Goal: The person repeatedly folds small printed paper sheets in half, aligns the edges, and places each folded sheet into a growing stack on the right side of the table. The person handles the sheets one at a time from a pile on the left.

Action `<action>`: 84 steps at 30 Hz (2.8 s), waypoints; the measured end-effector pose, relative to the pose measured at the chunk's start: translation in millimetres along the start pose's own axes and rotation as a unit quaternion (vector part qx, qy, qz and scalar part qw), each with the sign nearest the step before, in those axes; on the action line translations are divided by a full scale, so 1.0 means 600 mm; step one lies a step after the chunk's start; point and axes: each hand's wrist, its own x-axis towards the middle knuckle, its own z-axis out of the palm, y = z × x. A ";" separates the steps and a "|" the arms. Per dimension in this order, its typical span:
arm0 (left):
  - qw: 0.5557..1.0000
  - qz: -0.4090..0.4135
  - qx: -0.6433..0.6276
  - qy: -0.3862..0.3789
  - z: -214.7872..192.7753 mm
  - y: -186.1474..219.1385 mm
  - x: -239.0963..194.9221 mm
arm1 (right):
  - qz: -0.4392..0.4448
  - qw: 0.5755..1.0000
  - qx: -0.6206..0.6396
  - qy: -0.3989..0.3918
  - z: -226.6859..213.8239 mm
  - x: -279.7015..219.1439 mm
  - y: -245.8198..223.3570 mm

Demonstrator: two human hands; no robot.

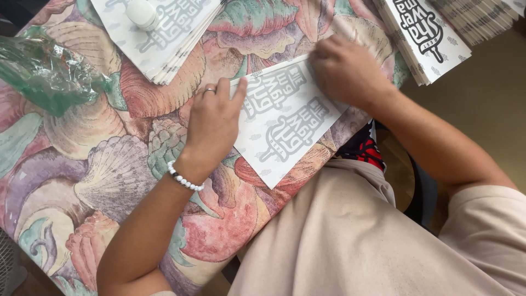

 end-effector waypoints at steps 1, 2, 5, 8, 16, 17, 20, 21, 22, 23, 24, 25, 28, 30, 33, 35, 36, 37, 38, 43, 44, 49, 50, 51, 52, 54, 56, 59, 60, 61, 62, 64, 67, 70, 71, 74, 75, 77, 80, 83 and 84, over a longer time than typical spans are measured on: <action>0.999 0.012 0.026 -0.018 -0.009 0.004 0.004 | 0.020 0.996 0.082 -0.032 -0.008 0.016 -0.024; 0.999 0.011 0.028 -0.018 -0.005 0.008 0.005 | 0.019 0.996 0.082 -0.031 0.000 0.030 -0.044; 0.998 0.001 0.065 -0.009 0.005 0.017 0.003 | 0.008 0.984 0.175 -0.045 0.027 0.067 -0.091; 0.999 -0.008 0.043 0.003 0.018 0.019 -0.003 | -0.099 0.994 0.026 -0.026 0.050 0.079 -0.101; 0.996 0.010 -0.060 0.063 0.028 0.015 0.002 | -0.022 0.998 0.036 0.054 0.010 -0.004 0.004; 0.996 0.010 -0.060 0.063 0.023 0.010 0.006 | -0.021 0.998 0.036 0.054 0.014 -0.015 0.022; 0.996 0.006 -0.082 0.047 0.012 0.003 0.013 | -0.029 0.994 -0.030 0.102 0.015 -0.031 0.041; 0.998 -0.001 -0.059 0.023 0.009 0.004 0.018 | 0.019 0.997 -0.042 0.054 0.009 -0.024 0.026; 0.999 -0.008 -0.035 -0.001 0.006 0.004 0.020 | 0.068 0.996 -0.053 0.006 0.004 -0.017 0.009; 0.999 -0.010 -0.035 -0.001 0.009 0.010 0.022 | 0.066 0.996 -0.053 0.006 0.004 -0.002 -0.009; 1.000 -0.008 -0.025 -0.015 0.010 0.015 0.024 | 0.046 0.999 -0.013 -0.011 0.004 0.014 -0.027; 0.999 -0.007 -0.016 -0.030 0.012 0.020 0.027 | 0.027 0.999 0.026 -0.027 0.003 0.030 -0.045; 0.999 -0.008 0.046 0.025 0.024 0.035 0.022 | -0.045 0.996 0.079 -0.022 0.029 0.072 -0.092; 0.998 -0.008 0.033 0.046 0.032 0.034 0.018 | -0.048 0.997 0.034 -0.049 0.034 0.084 -0.097; 0.999 -0.010 0.007 0.048 0.027 0.032 0.015 | -0.047 0.998 0.014 -0.048 0.036 0.074 -0.079; 0.999 -0.015 -0.003 0.033 0.022 0.026 0.018 | -0.046 0.998 0.036 -0.016 0.028 0.053 -0.048; 0.998 -0.016 -0.041 0.035 0.021 0.024 0.016 | -0.016 0.999 0.039 0.008 0.025 0.034 -0.031; 0.996 -0.018 -0.079 0.036 0.021 0.022 0.015 | 0.014 0.998 0.043 0.032 0.021 0.015 -0.013; 0.996 -0.018 -0.080 0.035 0.022 0.020 0.014 | 0.014 0.998 0.043 0.030 0.021 0.001 0.004; 0.994 0.000 -0.070 0.086 0.022 0.013 0.015 | 0.078 0.995 -0.067 0.020 0.012 -0.030 0.015; 0.994 0.000 -0.069 0.086 0.024 0.015 0.015 | 0.077 0.994 -0.068 0.020 0.012 -0.016 0.000; 0.995 0.004 -0.045 0.085 0.028 0.017 0.014 | -0.021 0.998 0.058 -0.013 0.035 0.054 -0.083; 0.995 0.006 -0.044 0.085 0.026 0.016 0.014 | -0.019 0.998 0.058 -0.011 0.044 0.059 -0.091; 0.996 0.004 -0.048 0.078 0.026 0.015 0.013 | -0.031 0.999 0.023 -0.006 0.053 0.064 -0.098; 0.996 0.002 -0.054 0.069 0.026 0.015 0.012 | -0.043 0.999 -0.012 -0.002 0.064 0.068 -0.106; 0.995 0.003 -0.063 0.072 0.024 0.016 0.014 | -0.005 0.999 0.029 -0.029 0.043 0.054 -0.091; 0.995 0.001 -0.072 0.076 0.023 0.015 0.014 | 0.029 0.996 0.068 -0.054 0.021 0.036 -0.068; 0.998 -0.005 -0.047 0.047 0.031 0.017 0.014 | 0.069 0.996 0.051 0.021 0.006 0.000 -0.021; 0.997 -0.003 -0.035 0.066 0.037 0.018 0.016 | 0.053 0.996 0.035 0.064 0.012 -0.010 -0.004; 0.996 -0.002 -0.022 0.085 0.043 0.019 0.017 | 0.037 0.993 0.019 0.106 0.017 -0.021 0.014; 0.996 -0.003 -0.022 0.085 0.037 0.020 0.018 | 0.036 0.994 0.020 0.106 0.013 -0.014 -0.002; 0.998 0.005 -0.007 0.057 0.026 0.021 0.021 | 0.091 0.996 -0.003 0.000 0.004 0.000 -0.032; 0.999 0.005 0.015 0.044 0.024 0.026 0.017 | 0.083 0.985 0.147 -0.039 0.004 0.053 -0.092; 1.000 -0.009 0.002 0.010 0.022 0.023 0.024 | -0.032 0.997 0.042 -0.050 0.049 0.083 -0.118; 1.000 -0.007 0.003 0.010 0.023 0.020 0.024 | -0.030 0.997 0.042 -0.049 0.048 0.081 -0.116; 0.997 -0.019 -0.067 0.042 0.024 0.013 0.024 | -0.027 0.995 0.078 -0.054 0.033 0.065 -0.095; 0.993 -0.016 -0.097 0.061 0.023 0.009 0.021 | 0.021 0.992 0.114 -0.050 0.022 0.055 -0.081; 0.988 -0.014 -0.129 0.080 0.023 0.005 0.018 | 0.067 0.985 0.150 -0.047 0.009 0.028 -0.047; 0.991 -0.010 -0.112 0.066 0.022 0.005 0.018 | 0.019 0.998 0.040 0.042 0.011 -0.013 0.003; 0.994 0.000 -0.080 0.077 0.019 0.008 0.017 | 0.017 0.998 -0.016 0.064 0.016 -0.014 -0.005; 0.994 0.000 -0.069 0.080 0.020 0.009 0.018 | 0.068 0.998 0.013 0.000 0.010 -0.002 -0.023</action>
